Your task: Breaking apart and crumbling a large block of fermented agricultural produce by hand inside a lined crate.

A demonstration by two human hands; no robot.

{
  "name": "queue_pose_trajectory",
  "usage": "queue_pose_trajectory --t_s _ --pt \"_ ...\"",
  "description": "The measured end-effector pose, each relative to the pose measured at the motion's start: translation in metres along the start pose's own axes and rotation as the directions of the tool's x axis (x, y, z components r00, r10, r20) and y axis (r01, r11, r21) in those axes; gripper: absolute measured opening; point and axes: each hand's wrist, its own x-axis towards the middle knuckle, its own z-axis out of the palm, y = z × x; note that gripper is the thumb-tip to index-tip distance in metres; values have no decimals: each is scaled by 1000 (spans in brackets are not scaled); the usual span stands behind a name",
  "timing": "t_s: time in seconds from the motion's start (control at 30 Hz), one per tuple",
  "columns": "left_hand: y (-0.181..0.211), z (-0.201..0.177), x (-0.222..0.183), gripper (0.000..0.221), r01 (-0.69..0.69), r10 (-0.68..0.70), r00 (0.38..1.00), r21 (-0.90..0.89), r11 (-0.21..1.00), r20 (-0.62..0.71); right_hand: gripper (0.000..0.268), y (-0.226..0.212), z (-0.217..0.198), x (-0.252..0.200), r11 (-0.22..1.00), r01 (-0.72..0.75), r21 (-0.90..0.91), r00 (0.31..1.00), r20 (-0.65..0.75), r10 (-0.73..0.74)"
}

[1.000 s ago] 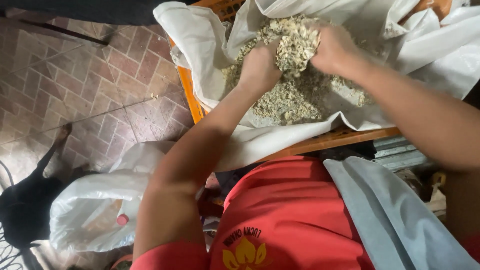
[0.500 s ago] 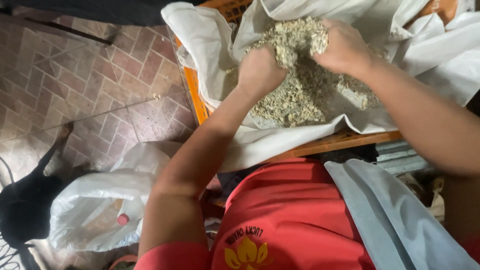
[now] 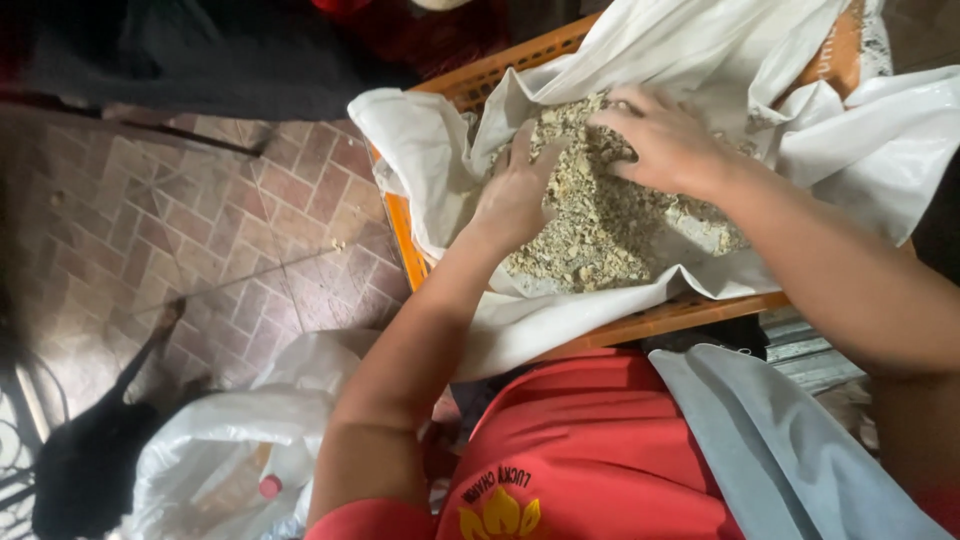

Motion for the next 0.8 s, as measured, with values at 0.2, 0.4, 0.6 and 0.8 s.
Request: queue_pose_trajectory --t_s 0.2,0.4,0.6,0.8 --pt "-22 21 17 68 -52 62 991 88 995 -119 48 0 -5 -4 998 60 -16 997 -45 -61" --pt "-38 32 30 63 -122 137 980 107 987 -145 25 10 5 0 976 214 -27 946 -244 -214" --pt "1 7 9 115 -39 38 996 14 999 81 47 5 4 2 964 243 -104 955 -147 -257" --pt "6 29 9 139 -35 21 995 139 990 100 131 -40 5 -19 998 -55 13 983 174 52"
